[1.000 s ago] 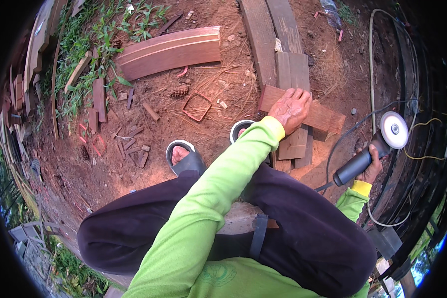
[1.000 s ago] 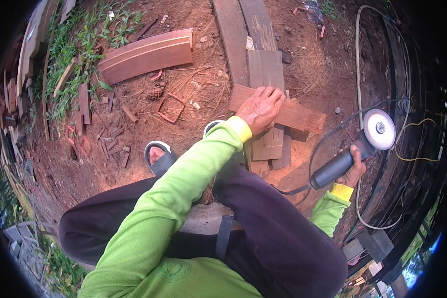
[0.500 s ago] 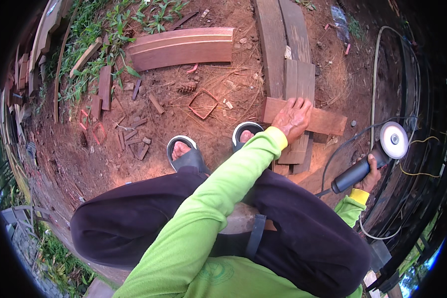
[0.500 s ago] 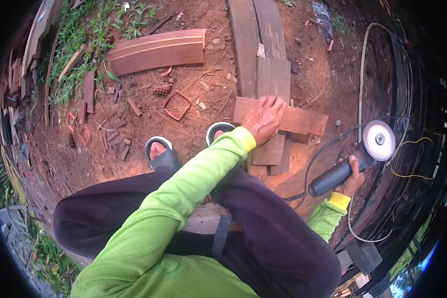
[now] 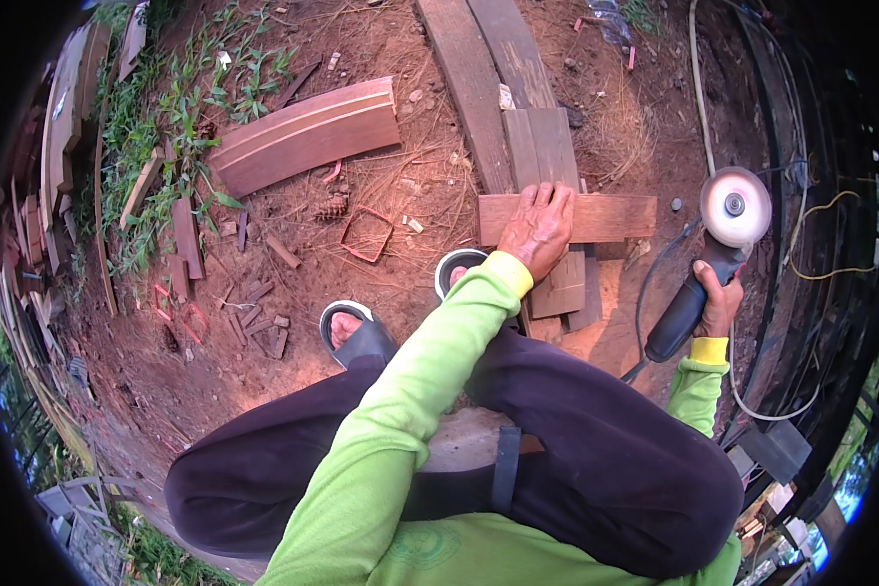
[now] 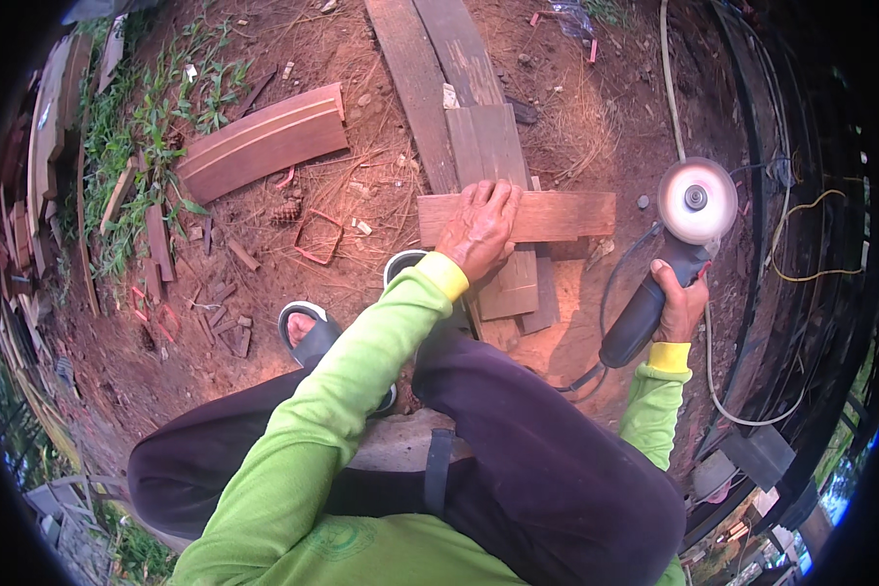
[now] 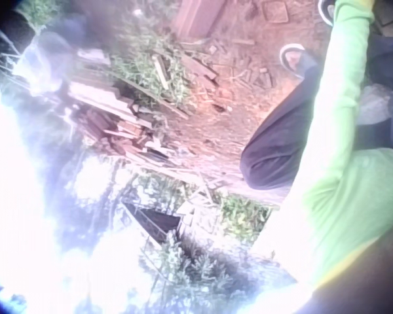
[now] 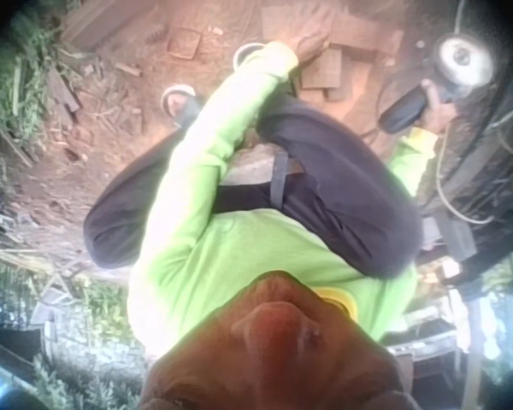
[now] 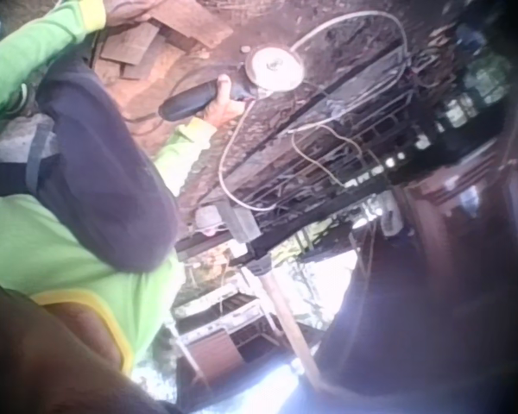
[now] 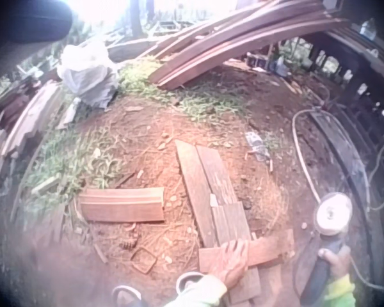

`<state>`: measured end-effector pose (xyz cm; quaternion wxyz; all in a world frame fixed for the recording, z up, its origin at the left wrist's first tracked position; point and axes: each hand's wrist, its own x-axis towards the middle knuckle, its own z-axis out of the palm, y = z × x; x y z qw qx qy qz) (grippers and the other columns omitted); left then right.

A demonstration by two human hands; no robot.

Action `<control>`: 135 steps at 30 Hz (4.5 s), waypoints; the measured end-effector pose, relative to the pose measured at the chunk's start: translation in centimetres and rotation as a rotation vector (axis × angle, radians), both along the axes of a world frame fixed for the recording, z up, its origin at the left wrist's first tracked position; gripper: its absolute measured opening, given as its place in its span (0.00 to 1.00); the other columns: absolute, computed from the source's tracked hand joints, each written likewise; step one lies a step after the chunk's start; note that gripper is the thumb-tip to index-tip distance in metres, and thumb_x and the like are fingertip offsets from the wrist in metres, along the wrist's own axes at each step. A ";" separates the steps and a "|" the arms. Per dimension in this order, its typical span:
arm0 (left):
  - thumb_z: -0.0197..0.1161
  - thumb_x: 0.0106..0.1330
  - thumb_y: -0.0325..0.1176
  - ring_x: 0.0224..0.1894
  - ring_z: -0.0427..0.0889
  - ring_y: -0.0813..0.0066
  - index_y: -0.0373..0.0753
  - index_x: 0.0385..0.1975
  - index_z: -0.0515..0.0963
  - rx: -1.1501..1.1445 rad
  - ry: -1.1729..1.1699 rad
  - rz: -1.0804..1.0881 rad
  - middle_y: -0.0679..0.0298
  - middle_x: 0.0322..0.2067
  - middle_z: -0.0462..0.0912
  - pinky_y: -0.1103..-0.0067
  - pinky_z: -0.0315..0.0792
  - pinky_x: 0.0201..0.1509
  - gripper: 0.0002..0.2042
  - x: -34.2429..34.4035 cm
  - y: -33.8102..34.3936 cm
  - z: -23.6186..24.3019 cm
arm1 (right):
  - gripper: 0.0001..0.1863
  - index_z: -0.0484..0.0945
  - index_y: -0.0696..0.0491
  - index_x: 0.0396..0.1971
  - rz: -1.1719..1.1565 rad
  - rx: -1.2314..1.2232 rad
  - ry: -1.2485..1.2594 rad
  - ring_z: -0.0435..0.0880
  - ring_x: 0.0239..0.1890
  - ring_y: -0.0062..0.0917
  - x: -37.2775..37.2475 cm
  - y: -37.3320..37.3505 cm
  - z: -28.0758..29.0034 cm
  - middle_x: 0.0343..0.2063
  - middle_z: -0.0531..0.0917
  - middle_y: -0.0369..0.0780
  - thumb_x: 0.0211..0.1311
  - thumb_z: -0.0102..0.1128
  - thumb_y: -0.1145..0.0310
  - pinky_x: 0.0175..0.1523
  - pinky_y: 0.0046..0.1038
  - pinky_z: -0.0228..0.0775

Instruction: The person marks a wooden plank with a ruler and pencil, then uses an angle grinder to cut the plank into smaller pieces. The person handles the wood and grinder repeatedly, cutting multiple sections.

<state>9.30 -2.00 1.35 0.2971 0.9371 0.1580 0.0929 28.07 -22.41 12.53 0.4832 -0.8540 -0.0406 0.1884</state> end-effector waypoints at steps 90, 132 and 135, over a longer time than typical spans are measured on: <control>0.63 0.46 0.30 0.51 0.67 0.55 0.23 0.52 0.67 0.006 -0.023 0.183 0.52 0.44 0.70 0.66 0.61 0.60 0.31 -1.4 -1.6 -0.7 | 0.26 0.75 0.61 0.46 0.455 -0.303 -0.136 0.77 0.40 0.27 -1.7 -2.0 -1.5 0.38 0.81 0.39 0.45 0.68 0.68 0.52 0.27 0.67; 0.73 0.41 0.35 0.52 0.65 0.49 0.31 0.59 0.64 0.008 0.034 0.131 0.51 0.49 0.67 0.60 0.62 0.59 0.41 -0.8 -1.3 -1.4 | 0.36 0.67 0.68 0.38 0.564 -0.618 -0.150 0.81 0.32 0.49 -1.4 -3.3 -2.6 0.28 0.78 0.58 0.35 0.71 0.56 0.40 0.40 0.73; 0.74 0.41 0.35 0.52 0.65 0.48 0.32 0.59 0.64 0.016 0.025 0.134 0.50 0.49 0.67 0.60 0.62 0.59 0.41 -0.9 -1.3 -1.5 | 0.36 0.67 0.69 0.39 0.574 -0.643 -0.109 0.82 0.33 0.49 -1.5 -2.8 -2.1 0.28 0.79 0.59 0.36 0.72 0.56 0.41 0.40 0.73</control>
